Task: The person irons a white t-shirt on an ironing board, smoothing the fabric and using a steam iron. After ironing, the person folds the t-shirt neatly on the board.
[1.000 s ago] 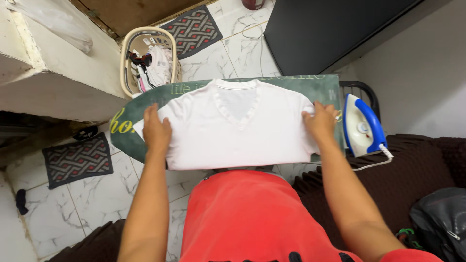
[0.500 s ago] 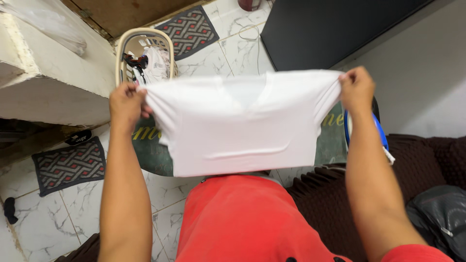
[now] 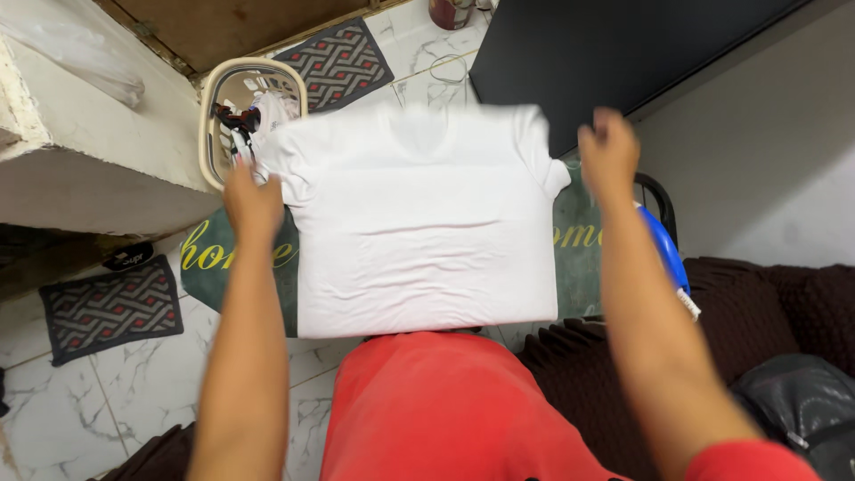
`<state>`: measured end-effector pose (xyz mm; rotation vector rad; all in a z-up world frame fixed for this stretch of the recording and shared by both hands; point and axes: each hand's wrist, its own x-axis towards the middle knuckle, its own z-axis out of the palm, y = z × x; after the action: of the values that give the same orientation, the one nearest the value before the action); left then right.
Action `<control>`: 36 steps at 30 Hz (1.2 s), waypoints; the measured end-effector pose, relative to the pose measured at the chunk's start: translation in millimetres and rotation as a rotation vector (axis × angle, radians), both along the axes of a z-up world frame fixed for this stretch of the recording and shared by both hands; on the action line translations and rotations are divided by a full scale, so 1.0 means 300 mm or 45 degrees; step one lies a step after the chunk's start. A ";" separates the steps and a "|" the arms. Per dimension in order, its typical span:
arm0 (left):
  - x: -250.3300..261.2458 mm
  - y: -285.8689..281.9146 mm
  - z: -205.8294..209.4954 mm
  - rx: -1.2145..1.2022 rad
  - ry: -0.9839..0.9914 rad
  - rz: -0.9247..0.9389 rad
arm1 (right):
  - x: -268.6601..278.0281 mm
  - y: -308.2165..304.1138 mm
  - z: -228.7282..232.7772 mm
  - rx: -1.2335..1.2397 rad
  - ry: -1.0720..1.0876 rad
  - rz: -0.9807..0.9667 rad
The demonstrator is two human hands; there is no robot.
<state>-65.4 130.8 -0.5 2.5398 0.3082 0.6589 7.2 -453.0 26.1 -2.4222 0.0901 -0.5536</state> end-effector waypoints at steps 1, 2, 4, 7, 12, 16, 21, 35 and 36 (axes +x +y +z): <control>-0.074 -0.017 -0.051 -0.145 0.138 0.124 | -0.082 -0.004 -0.043 -0.038 0.086 -0.074; -0.147 -0.036 -0.093 -0.287 0.283 0.249 | -0.155 -0.010 -0.083 0.008 0.164 -0.116; -0.215 -0.064 -0.143 -0.442 0.439 0.394 | -0.253 0.000 -0.155 0.337 0.572 -0.327; -0.196 -0.089 -0.159 -0.448 0.348 0.425 | -0.271 0.036 -0.206 0.835 0.772 -0.389; -0.099 -0.085 -0.122 -1.389 0.575 0.591 | -0.229 0.089 -0.159 1.101 0.962 -0.565; -0.060 -0.061 -0.111 -1.435 0.693 0.570 | -0.224 0.106 -0.109 1.135 1.056 -0.506; -0.017 -0.024 -0.090 -1.625 0.293 0.345 | -0.168 0.066 -0.060 1.454 0.751 -0.274; 0.139 -0.053 -0.101 -1.216 0.584 0.356 | 0.024 0.052 -0.180 0.736 0.745 -0.281; 0.133 -0.057 -0.107 -1.060 0.608 0.382 | 0.023 0.052 -0.188 0.711 0.748 -0.285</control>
<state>-25.5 113.8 -32.6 1.8076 0.9225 -0.0258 14.1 -437.6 -30.2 -1.9521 0.6748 0.1079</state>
